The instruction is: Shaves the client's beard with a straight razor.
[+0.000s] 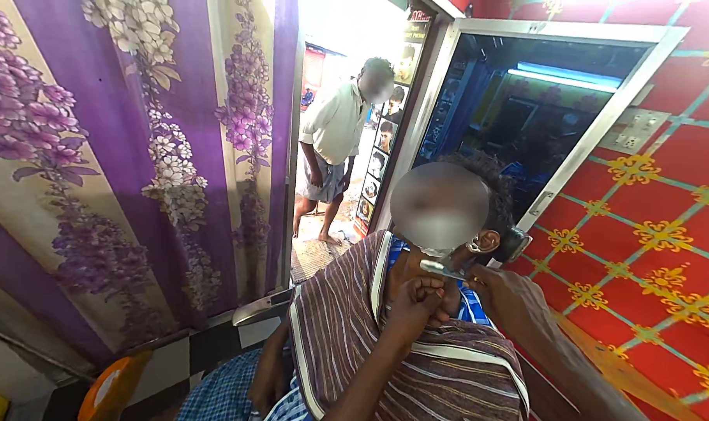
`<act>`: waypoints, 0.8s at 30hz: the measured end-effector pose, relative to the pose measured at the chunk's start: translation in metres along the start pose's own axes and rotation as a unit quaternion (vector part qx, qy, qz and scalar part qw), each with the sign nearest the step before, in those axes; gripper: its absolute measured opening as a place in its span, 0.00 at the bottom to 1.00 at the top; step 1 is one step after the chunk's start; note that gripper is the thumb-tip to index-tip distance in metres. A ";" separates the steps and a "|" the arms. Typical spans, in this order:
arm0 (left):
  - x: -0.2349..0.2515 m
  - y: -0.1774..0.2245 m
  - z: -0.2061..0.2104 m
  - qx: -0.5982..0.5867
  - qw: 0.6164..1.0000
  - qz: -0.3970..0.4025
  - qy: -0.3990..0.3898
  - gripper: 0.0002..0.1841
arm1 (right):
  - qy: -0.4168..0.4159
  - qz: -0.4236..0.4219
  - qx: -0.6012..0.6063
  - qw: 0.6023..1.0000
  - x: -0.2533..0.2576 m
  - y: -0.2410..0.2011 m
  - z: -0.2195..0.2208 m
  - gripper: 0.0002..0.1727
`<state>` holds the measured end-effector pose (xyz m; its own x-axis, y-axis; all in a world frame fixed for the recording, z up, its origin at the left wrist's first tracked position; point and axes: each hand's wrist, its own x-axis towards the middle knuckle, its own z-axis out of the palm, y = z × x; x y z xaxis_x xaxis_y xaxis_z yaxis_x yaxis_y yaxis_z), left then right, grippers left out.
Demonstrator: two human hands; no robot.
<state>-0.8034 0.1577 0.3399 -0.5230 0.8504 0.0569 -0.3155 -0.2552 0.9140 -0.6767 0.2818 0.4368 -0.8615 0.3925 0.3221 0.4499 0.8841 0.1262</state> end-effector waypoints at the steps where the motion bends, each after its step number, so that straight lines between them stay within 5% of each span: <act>1: 0.000 0.000 0.000 0.003 1.000 -0.002 0.000 0.14 | -0.029 0.014 -0.004 0.999 0.001 -0.001 -0.002 0.09; 8: -0.002 0.001 0.000 -0.002 1.000 -0.004 0.000 0.14 | 0.143 -0.029 0.006 0.989 0.000 0.003 0.010 0.05; 13: -0.001 0.000 0.000 0.003 1.000 -0.005 0.002 0.13 | -0.006 0.014 0.001 1.000 0.002 0.000 -0.002 0.11; 17: -0.002 -0.001 0.000 0.000 1.000 -0.001 0.002 0.14 | 0.082 -0.014 -0.002 0.997 -0.001 0.005 0.003 0.07; 21: -0.009 -0.005 0.003 -0.009 1.000 0.022 0.003 0.13 | -0.095 -0.026 0.029 0.995 -0.002 0.011 -0.016 0.12; 24: -0.016 -0.010 0.009 -0.018 0.999 0.031 -0.015 0.16 | -0.145 -0.028 0.023 0.989 -0.003 0.013 -0.024 0.13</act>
<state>-0.7845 0.1509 0.3336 -0.5179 0.8462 0.1256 -0.3116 -0.3233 0.8935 -0.6621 0.2862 0.4597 -0.9192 0.3926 0.0314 0.3938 0.9145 0.0923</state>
